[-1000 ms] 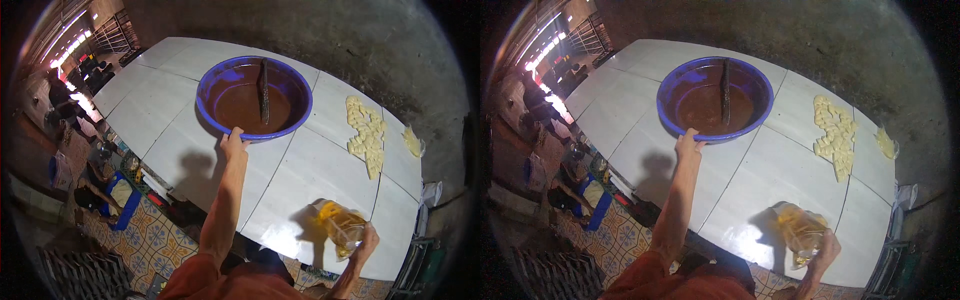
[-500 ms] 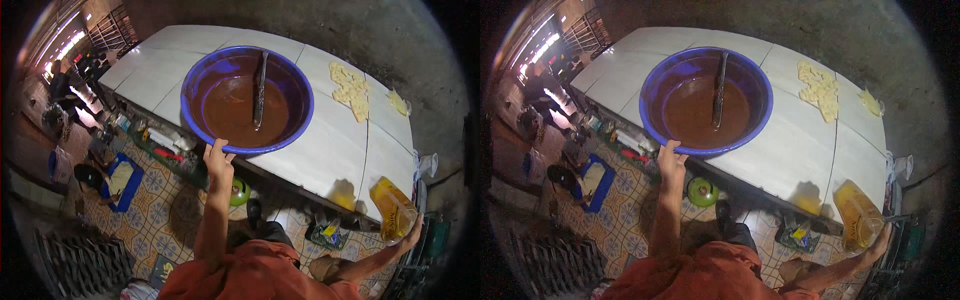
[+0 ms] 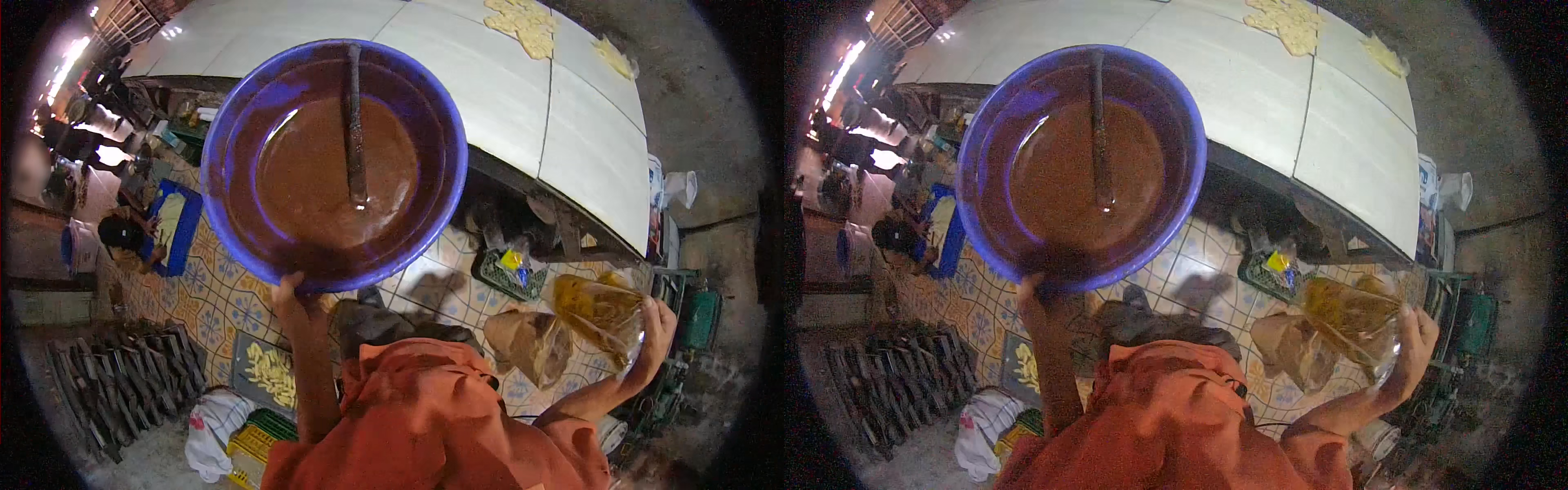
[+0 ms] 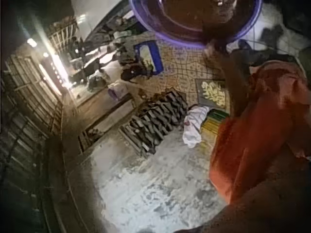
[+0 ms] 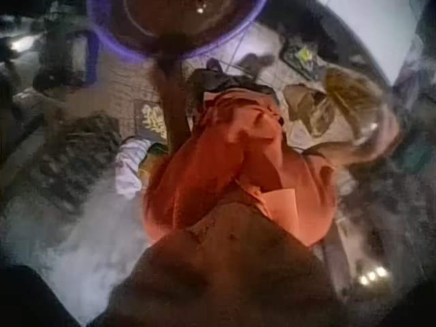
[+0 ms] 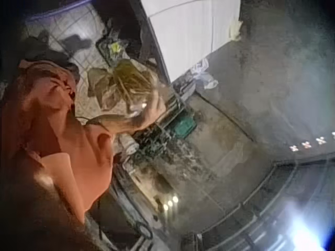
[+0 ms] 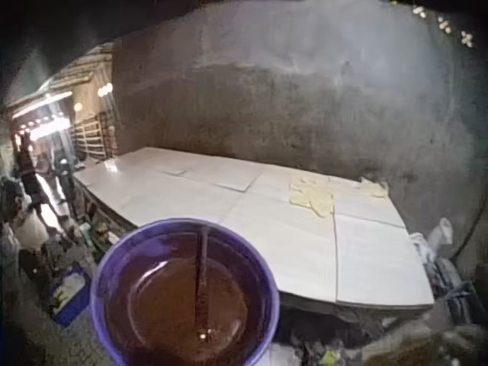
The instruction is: The person pours oil from plastic pouches into a large blue bowl containing a dark brown liquid mixture. They use scissors to open the pouches and later reach into a large paper bag to handle pieces of dough.
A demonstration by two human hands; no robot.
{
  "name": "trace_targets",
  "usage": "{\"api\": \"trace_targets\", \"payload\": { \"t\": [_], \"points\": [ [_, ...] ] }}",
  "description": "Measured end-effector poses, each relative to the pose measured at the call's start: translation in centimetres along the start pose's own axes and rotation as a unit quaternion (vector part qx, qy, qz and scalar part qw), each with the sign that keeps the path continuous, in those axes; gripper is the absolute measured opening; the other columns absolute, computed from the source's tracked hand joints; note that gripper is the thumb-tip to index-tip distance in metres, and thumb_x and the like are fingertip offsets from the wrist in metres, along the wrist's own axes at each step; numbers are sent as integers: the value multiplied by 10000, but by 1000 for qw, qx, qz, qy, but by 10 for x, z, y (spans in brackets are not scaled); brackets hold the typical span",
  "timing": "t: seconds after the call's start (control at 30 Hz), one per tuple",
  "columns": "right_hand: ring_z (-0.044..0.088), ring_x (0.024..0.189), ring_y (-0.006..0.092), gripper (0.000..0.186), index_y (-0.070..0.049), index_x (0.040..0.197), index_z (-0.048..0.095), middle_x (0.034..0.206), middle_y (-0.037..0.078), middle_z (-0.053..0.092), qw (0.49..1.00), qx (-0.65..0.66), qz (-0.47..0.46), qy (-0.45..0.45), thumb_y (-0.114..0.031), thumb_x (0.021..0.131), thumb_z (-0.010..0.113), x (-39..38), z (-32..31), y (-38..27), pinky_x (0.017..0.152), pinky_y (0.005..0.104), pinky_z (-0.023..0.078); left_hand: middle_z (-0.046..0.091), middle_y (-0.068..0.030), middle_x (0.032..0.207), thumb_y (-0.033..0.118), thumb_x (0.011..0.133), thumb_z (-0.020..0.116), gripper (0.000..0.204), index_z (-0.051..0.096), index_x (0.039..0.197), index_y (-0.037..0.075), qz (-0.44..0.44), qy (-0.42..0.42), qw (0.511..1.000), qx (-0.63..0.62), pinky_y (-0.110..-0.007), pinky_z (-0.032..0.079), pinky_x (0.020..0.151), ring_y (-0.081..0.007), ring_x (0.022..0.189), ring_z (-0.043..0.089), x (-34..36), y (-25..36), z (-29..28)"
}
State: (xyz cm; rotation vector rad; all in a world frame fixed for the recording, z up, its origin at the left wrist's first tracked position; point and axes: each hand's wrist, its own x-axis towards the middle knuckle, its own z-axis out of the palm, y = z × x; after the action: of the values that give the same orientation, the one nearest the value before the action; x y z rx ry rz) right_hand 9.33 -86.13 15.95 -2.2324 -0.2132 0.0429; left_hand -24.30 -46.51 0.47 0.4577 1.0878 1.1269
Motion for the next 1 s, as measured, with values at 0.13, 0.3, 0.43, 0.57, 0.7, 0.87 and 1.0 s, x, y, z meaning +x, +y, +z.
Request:
{"api": "trace_targets", "payload": {
  "t": [0.13, 0.3, 0.43, 0.57, 0.7, 0.87, 1.0],
  "points": [
    [387, 572, 65, 334, -55, 590, 503, 613, -45, 458, 983, -83, 54, -155, -269, 786, 666, -16, -15, 47, 508, 272, 297, 543, -33, 814, 91, 743, 601, 138, 536, 856, 45, 13, 13, 998, -53, -277, 486, 575, -164, 710, 565, -68, -100, -59],
    [448, 543, 79, 314, 20, 674, 629, 568, -4, 529, 924, -133, 24, -358, -253, 816, 695, -6, 47, 194, 483, 281, 366, 533, -64, 880, 66, 750, 572, 145, 528, 886, 41, -12, 155, 986, 54, -335, 495, 653, -203, 760, 555, -152, -191, -121],
    [496, 596, 87, 322, 23, 728, 653, 621, 6, 577, 917, -135, 3, -375, -276, 846, 677, -33, 113, 304, 545, 281, 415, 540, -73, 886, 81, 755, 591, 137, 524, 856, 19, -12, 131, 990, -47, -370, 490, 682, -209, 765, 551, -153, -303, -207],
    [521, 686, 90, 342, 29, 830, 679, 737, 40, 623, 934, -75, 158, -312, -306, 879, 632, -43, 172, 498, 626, 290, 427, 538, -68, 883, 90, 757, 595, 126, 527, 841, 25, -41, 117, 992, -35, -361, 486, 692, -210, 773, 555, -152, -406, -265],
    [513, 656, 117, 382, 32, 876, 670, 719, 40, 607, 951, -189, 133, -204, -341, 895, 593, -44, 247, 630, 603, 325, 419, 537, -55, 886, 112, 784, 576, 98, 530, 838, 45, -60, 114, 990, 55, -369, 509, 712, -206, 787, 560, -127, -502, -312],
    [519, 610, 162, 288, -31, 817, 669, 709, 63, 581, 926, 108, 331, -148, -269, 894, 527, -41, 347, 715, 543, 362, 437, 537, -55, 902, 167, 820, 594, 126, 538, 858, 61, 6, 79, 982, 171, -391, 506, 728, -217, 868, 545, -70, -618, -405],
    [650, 761, 250, 334, 12, 1109, 578, 902, 119, 646, 874, 287, 327, -215, -256, 919, 515, -24, 401, 779, 628, 392, 562, 540, -60, 901, 195, 849, 594, 149, 549, 872, 55, -57, 42, 996, 47, -386, 481, 727, -233, 873, 542, -28, -683, -433]
  ]
}}
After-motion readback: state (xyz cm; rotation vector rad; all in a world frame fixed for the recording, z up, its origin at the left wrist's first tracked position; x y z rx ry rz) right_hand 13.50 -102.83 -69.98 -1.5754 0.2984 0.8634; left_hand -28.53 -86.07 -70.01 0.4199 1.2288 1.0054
